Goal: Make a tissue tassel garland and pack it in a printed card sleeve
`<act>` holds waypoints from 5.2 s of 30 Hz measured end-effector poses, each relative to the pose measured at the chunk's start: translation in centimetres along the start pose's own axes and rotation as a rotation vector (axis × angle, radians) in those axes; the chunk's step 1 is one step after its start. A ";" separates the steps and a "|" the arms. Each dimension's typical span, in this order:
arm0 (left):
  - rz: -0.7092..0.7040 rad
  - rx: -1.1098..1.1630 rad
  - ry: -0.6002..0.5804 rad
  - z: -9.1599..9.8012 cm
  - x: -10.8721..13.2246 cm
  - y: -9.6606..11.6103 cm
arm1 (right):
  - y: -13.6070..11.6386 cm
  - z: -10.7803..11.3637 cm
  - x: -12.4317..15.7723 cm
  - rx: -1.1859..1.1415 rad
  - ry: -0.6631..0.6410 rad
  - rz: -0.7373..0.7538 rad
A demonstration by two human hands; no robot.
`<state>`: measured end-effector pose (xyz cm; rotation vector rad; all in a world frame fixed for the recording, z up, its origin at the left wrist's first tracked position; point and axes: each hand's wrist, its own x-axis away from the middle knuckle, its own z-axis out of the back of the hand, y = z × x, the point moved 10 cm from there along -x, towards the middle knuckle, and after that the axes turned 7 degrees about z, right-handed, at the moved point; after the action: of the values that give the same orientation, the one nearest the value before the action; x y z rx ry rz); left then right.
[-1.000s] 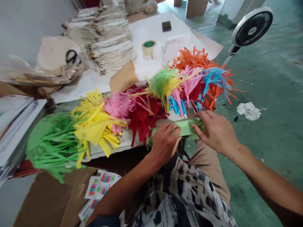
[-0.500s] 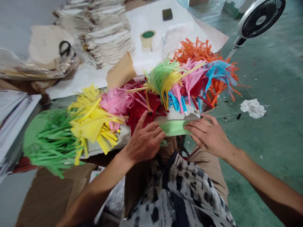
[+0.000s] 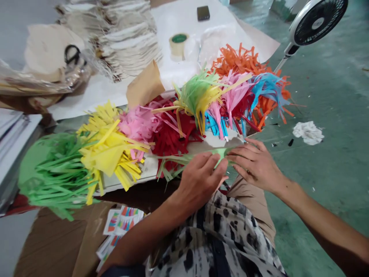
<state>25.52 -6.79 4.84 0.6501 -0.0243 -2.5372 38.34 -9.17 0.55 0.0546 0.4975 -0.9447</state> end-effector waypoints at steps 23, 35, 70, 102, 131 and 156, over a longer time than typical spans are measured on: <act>0.457 0.060 -0.210 -3.8 -0.2 -6.2 | 2.5 0.3 -1.0 0.140 -0.062 -0.413; 0.368 -0.073 -0.336 -4.5 -1.5 -6.4 | 2.8 -0.3 -0.8 0.142 -0.097 -0.439; 0.316 -0.249 -0.452 -0.9 -1.2 -10.5 | -2.0 -1.7 1.4 0.170 -0.095 -0.201; 0.065 -0.045 0.018 -3.1 2.8 -1.0 | -3.2 0.2 2.2 0.206 0.128 -0.096; 0.447 0.081 -0.163 -2.9 0.9 -7.3 | 2.4 0.2 0.8 -0.034 0.107 -0.532; -0.064 -0.128 -0.001 -0.4 1.5 -4.0 | -1.9 1.7 3.1 0.312 0.193 -0.134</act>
<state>22.67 -4.05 3.28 0.6084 0.1594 -2.5754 39.00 -13.05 1.03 0.4016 0.5321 -1.1492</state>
